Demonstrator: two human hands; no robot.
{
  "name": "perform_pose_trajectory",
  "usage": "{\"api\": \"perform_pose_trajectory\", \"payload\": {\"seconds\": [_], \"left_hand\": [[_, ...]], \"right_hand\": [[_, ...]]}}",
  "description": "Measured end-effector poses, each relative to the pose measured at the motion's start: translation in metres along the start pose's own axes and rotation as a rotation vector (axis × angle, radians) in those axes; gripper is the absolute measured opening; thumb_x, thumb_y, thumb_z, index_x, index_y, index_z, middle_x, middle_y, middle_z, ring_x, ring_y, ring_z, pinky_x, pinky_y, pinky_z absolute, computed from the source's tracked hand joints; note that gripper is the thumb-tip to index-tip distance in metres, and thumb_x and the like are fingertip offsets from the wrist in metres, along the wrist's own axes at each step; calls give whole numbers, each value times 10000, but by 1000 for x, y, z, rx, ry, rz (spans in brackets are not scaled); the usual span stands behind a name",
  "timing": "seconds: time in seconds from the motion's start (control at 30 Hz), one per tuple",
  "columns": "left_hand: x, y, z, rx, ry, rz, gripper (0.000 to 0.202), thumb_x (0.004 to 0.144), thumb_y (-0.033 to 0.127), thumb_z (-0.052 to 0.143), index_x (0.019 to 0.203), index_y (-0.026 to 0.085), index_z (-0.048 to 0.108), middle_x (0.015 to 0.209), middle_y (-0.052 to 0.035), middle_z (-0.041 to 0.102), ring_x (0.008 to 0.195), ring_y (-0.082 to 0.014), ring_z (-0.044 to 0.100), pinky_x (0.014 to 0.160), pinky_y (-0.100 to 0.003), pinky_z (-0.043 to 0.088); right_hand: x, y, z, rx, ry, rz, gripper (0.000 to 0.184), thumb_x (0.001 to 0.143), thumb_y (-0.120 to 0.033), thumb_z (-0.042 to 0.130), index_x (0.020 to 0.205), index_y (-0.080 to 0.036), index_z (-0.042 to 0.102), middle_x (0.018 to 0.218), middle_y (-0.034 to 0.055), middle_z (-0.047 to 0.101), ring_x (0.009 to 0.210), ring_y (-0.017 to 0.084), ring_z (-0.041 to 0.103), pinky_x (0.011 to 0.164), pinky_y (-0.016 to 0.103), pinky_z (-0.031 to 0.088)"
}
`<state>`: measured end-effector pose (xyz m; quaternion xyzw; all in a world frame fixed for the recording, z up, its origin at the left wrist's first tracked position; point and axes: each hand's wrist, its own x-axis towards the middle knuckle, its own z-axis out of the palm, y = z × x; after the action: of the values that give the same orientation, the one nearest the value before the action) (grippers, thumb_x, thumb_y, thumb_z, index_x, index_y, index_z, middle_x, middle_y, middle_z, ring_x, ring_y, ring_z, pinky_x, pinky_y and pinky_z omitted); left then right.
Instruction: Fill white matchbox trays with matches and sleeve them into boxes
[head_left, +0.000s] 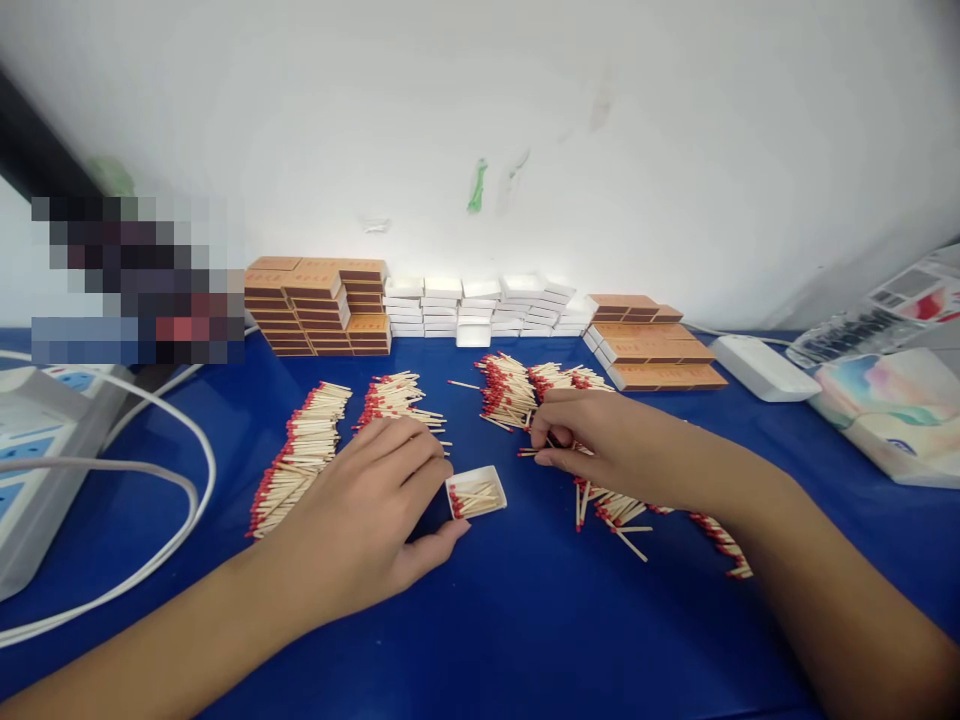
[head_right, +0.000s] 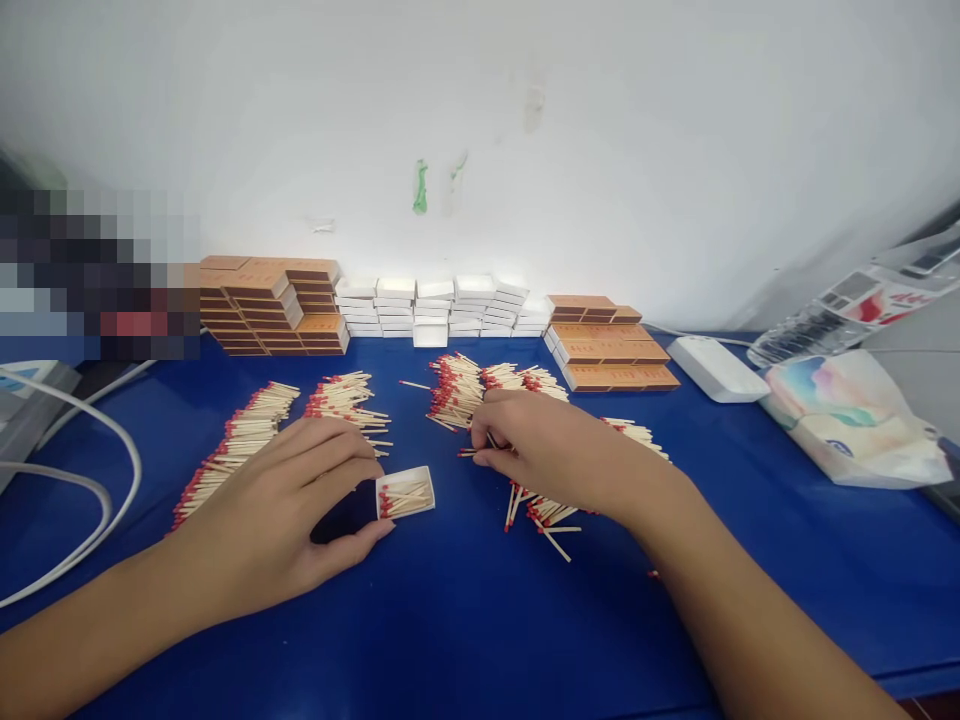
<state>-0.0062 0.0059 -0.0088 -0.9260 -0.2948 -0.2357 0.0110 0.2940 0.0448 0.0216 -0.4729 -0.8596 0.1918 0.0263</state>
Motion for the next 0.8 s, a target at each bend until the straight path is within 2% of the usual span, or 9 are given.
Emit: {"api": "perform_pose_trajectory", "payload": {"seconds": [0.2,0.37,0.5,0.57,0.63,0.73,0.8], "left_hand": [[0,0,0,3,-5,-6,213,1035,345,658,1075,143,713,1023,-102,711,1085,-312,649,981,-506,555],[-1,-1,-1,9,-13,-8,204,1026,339,670,1065,143,708,1026,-101,708,1095,-315,649,992,-505,547],[-1,0,-1,0,-16,-4,202,1025,337,671,1054,141,707,1018,-94,703,1090,-310,648,997,-504,541],[-1,0,-1,-6,-18,-4,200,1022,334,673,1042,138,708,1014,-93,701,1086,-308,647,996,-505,541],[-1,0,-1,-8,-13,-4,200,1016,329,680,1054,136,711,1022,-95,704,1095,-310,646,1001,-506,541],[-1,-1,0,-1,1,-3,214,1016,329,685,1087,129,717,1034,-100,710,1106,-314,648,1007,-508,543],[-1,-1,0,8,9,6,222,1020,334,682,1086,126,721,1035,-104,712,1098,-314,651,998,-506,550]], "right_hand": [[2,0,8,6,19,-33,182,1081,-265,553,917,-234,625,971,35,700,818,195,614,708,324,433],[-2,-28,11,88,127,-104,185,1103,-274,567,930,-236,619,992,40,697,857,197,632,727,321,454],[-2,-52,21,154,137,-126,130,1086,-208,589,969,-234,641,1033,27,697,859,174,639,734,307,458],[0,-57,24,158,149,-139,138,1083,-187,581,981,-230,662,1048,30,698,868,173,650,756,310,467],[2,-54,23,149,206,-135,149,1082,-185,574,996,-228,688,1026,35,703,882,181,663,767,313,474],[5,-37,18,82,367,-91,161,1080,-218,580,1001,-220,720,935,42,702,879,202,673,759,319,473],[8,-26,17,11,407,-64,153,1065,-227,604,986,-214,734,897,45,698,867,213,676,751,324,466]]}}
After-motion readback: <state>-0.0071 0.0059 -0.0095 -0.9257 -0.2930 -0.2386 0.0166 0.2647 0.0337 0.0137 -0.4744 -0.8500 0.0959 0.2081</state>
